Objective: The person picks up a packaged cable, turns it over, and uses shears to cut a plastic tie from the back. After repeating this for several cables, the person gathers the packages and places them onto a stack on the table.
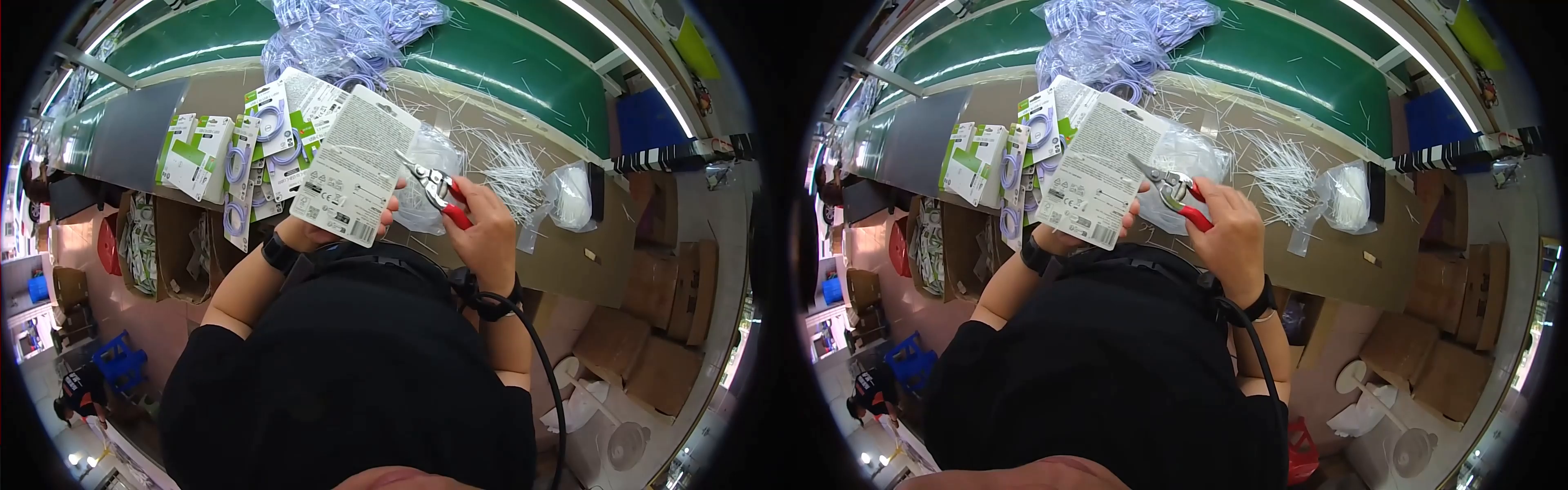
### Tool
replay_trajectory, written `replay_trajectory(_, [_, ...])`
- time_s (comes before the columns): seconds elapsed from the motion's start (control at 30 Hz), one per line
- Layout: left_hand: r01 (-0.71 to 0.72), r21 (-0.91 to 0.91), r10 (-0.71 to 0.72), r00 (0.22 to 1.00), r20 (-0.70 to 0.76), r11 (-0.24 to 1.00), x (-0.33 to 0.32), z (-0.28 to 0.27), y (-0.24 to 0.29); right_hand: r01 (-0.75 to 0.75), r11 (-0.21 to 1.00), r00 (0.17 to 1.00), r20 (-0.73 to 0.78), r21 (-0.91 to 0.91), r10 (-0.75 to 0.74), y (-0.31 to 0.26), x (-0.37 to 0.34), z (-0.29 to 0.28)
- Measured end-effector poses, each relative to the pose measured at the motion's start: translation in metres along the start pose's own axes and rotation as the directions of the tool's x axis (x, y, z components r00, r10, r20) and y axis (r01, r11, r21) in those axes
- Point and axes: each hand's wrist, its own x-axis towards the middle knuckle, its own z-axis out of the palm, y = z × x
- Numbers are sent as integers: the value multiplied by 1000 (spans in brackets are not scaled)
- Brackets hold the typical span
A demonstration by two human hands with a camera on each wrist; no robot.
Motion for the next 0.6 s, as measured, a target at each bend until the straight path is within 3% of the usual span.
replay_trajectory(0.03, [9,17,-9,1000,-28,1000,0,0,-2,4,1000,1000,1,7,-4,-2,2,1])
replay_trajectory(0.13, [33,95,-24,996,-90,995,1,1,-7,185,950,980,-19,-250,-196,-11,7,-1])
replay_trajectory(0.2, [51,209,-19,988,-154,977,3,-1,-11,191,949,978,-30,-250,-205,-13,9,1])
replay_trajectory(0.33, [85,177,-78,996,-42,981,9,-8,-10,223,945,970,-43,-240,-240,-15,12,4])
replay_trajectory(0.6, [95,157,-89,995,-44,983,11,-15,-8,241,940,965,-39,-242,-258,-15,16,4])
